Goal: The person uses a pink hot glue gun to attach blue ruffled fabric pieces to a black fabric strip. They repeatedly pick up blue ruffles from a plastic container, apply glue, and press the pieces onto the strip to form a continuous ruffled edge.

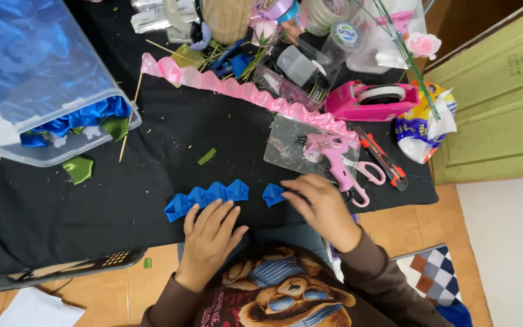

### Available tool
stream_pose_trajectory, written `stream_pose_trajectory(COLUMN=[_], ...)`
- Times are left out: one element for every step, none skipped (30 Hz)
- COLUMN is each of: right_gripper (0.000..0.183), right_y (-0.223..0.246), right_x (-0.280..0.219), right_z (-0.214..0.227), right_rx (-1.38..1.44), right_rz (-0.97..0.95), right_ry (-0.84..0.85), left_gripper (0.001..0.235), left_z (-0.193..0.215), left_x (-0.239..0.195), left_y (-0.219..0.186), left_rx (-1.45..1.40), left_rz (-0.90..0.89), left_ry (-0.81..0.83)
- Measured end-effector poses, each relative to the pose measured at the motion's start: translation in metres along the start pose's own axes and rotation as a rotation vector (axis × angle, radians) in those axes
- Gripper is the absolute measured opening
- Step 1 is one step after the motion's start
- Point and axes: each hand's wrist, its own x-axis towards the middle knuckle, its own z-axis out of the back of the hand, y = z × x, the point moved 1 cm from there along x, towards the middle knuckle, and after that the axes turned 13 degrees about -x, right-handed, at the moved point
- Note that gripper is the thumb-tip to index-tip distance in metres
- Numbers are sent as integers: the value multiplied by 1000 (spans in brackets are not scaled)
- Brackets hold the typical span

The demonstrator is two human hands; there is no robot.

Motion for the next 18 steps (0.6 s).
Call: stream_pose_trajectory(right_gripper=[23,33,44,44,36,28,28,23,17,17,13,10,10,11,13,13,17,24], right_y=[2,4,5,5,5,4,4,4,4,1,-1,-4,-4,-5,-6,-8,-9,-11], right_x=[1,2,4,6,7,9,10,11,12,9,7,5,4,2,1,2,2,1], right_z=[-6,-12,-19,-21,-22,-23,-22,-22,-20,-22,-24,-25,-23,-22,-20,-20,-19,-18], right_rx=[3,5,7,9,3,-3,-2,19,39,38,47,56,57,186,315,314,476,638], right_rz=[2,-33,-64,-58,-82,-106,-105,-112,-120,-119,-140,-162,-159,-258,-357,-355,-405,-454], right_ry=[2,90,179,182,186,190,192,204,216,219,234,249,253,287,320,323,309,293], left_gripper=[33,28,23,23,21,20,20,20,21,21,17,14,14,12,10,10,10,11], left_z=[1,3,4,4,4,5,5,6,6,8,10,12,11,11,10,10,9,8], left_x=[0,1,2,2,2,2,3,4,5,8,12,16,16,16,16,15,15,15], left_y=[-3,-5,-7,-9,-11,-13,-14,-15,-16,-17,-19,-20,-22,-24,-25,-24,-24,-23], left_rx=[2,12,23,27,26,24,25,21,15,14,22,30,31,7,-18,-17,-13,-10], left_rz=[3,0,-1,3,11,19,21,29,38,41,9,-24,-19,-39,-61,-58,-46,-35], left_ry=[1,-4,-10,-12,-17,-23,-23,-28,-34,-35,-31,-26,-27,-16,-4,-6,-12,-19])
